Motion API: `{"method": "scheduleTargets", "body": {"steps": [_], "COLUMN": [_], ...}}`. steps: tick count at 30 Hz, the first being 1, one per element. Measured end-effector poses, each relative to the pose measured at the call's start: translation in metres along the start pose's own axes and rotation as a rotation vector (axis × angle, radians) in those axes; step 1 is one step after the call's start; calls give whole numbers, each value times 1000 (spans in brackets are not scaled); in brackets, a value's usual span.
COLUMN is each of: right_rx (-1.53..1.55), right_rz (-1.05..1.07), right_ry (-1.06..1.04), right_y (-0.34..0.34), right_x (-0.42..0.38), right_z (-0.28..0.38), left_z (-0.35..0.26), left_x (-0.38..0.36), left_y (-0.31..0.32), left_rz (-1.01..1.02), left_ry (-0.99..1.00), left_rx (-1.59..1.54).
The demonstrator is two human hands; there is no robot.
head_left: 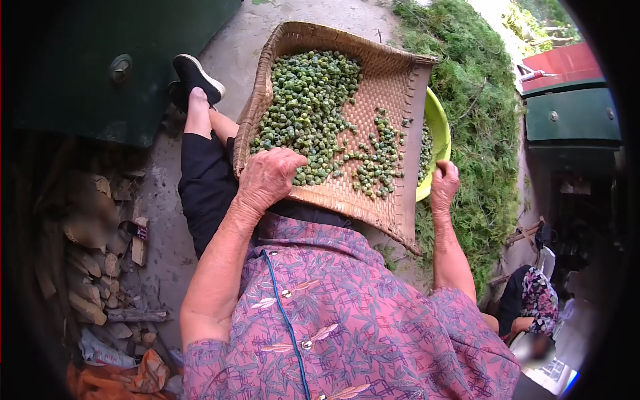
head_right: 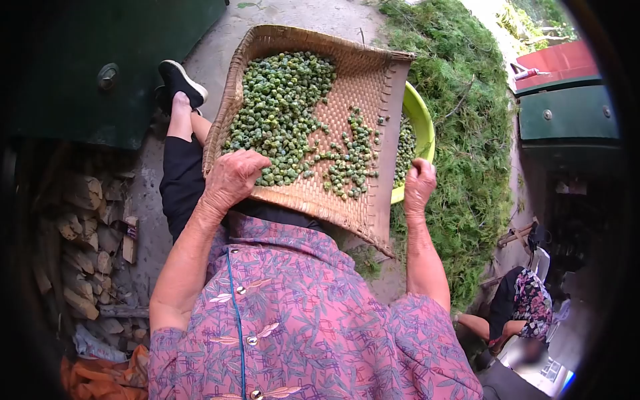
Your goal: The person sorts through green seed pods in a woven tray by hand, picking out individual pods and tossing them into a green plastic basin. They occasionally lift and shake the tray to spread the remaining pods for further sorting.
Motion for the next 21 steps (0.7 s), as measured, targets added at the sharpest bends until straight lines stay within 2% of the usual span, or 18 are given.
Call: {"method": "scheduleTargets", "body": {"steps": [2, 4, 6, 9, 11, 12, 14, 16, 21], "right_rx": [-326, -582, -516, 23, 314, 390, 495, 587, 504], "right_rz": [100, 148, 163, 110, 114, 177, 242, 326, 280], "right_ry": [-109, 229, 312, 12, -130, -128, -245, -192, -385], "right_y": [-13, -23, -17, 30, 66, 79, 126, 160, 192], "right_x": [-13, -29, -26, -7, -3, -3, -6, -12, -22], "right_z": [-73, -93, -87, -12, 73, 118, 162, 200, 252], "left_z": [-4, -6, -7, -2, 3, 3, 8, 10, 12], "left_x": [2, 3, 3, 2, 1, 1, -1, -2, -2], "left_y": [0, -2, 0, 2, 2, 3, 2, 3, 1], "left_rz": [59, 86, 115, 98, 76, 76, 44, 34, 22], "left_ry": [34, 31, 30, -16, -78, -80, -110, -123, -163], "left_rx": [30, 37, 43, 50, 38, 45, 78, 100, 123]}}
Point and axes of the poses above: each hand's wrist, its own x-axis towards the middle knuckle, its own y-axis out of the palm, z = x × y, the point moved 9 cm from there along x, towards the middle knuckle, and after that the axes turned 11 degrees about x, right-handed, at the moved point
